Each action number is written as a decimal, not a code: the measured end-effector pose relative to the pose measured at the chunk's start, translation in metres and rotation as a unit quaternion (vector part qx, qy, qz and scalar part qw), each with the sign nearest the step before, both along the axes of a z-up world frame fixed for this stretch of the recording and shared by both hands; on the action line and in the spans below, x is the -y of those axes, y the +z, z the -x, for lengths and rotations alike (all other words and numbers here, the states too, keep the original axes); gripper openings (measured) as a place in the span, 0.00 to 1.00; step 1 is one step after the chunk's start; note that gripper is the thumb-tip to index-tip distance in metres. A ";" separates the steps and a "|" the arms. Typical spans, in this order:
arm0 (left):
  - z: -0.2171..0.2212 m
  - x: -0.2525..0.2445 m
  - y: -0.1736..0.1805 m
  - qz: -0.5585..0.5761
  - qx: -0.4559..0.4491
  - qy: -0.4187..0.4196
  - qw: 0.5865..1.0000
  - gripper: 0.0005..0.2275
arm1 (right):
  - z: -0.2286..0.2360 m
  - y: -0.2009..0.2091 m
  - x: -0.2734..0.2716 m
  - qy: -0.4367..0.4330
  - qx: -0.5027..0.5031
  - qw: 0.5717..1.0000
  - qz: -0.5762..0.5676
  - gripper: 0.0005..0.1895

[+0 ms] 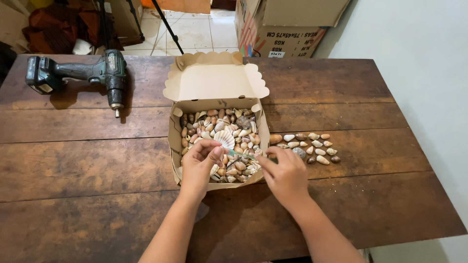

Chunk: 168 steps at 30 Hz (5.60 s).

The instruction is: The person uses a toothbrush to scrub individual seashells taken from a cardboard box. They hold each shell in one hand and brush it with the other, then place the cleaned shell on the wooden table. The process is repeated for several shells throughout the clip.

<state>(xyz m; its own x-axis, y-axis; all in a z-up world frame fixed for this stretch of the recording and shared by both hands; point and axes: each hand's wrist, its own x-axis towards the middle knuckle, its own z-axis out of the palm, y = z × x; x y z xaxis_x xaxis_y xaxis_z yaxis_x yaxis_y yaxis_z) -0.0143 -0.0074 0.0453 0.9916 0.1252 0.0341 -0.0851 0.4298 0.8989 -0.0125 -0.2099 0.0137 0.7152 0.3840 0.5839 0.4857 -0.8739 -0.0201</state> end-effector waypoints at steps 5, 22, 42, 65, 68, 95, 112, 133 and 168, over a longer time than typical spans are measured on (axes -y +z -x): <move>0.000 0.001 -0.002 0.027 -0.006 -0.030 0.999 0.09 | 0.012 0.014 -0.011 -0.020 0.031 0.997 0.068 0.07; -0.002 0.002 -0.021 0.071 -0.031 -0.128 0.989 0.07 | 0.023 0.056 -0.056 0.127 0.024 0.965 -0.228 0.06; 0.002 0.004 -0.004 -0.005 -0.093 -0.123 0.988 0.06 | 0.002 0.115 0.046 0.094 0.030 0.944 -0.315 0.04; -0.002 0.000 -0.021 0.017 -0.100 -0.091 0.991 0.05 | -0.020 -0.035 0.073 0.111 -0.095 0.987 -0.070 0.06; -0.003 -0.002 -0.024 0.032 -0.084 -0.077 0.993 0.07 | -0.020 -0.027 0.070 0.087 -0.053 0.990 -0.100 0.06; -0.004 -0.006 0.004 -0.061 0.011 0.018 0.998 0.05 | -0.003 0.040 0.006 0.109 -0.090 0.959 -0.244 0.06; -0.082 0.032 -0.023 -0.814 0.180 -0.026 0.552 0.05 | -0.009 0.034 0.004 0.087 -0.033 0.923 -0.373 0.06; -0.068 0.001 0.009 -0.417 -0.021 -0.052 0.907 0.08 | -0.004 0.032 0.004 0.088 -0.037 0.912 -0.400 0.07; -0.015 -0.004 -0.019 0.131 -0.123 -0.081 0.980 0.10 | 0.002 0.029 -0.004 0.166 -0.100 0.926 -0.325 0.07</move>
<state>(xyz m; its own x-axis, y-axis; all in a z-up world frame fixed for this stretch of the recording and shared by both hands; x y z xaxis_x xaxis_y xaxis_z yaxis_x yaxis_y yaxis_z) 0.0003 -0.0037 0.0263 0.9732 -0.0613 -0.2216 0.2088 0.6391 0.7402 -0.0141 -0.2060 0.0429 0.7392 0.2159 0.6379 0.6553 -0.4494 -0.6071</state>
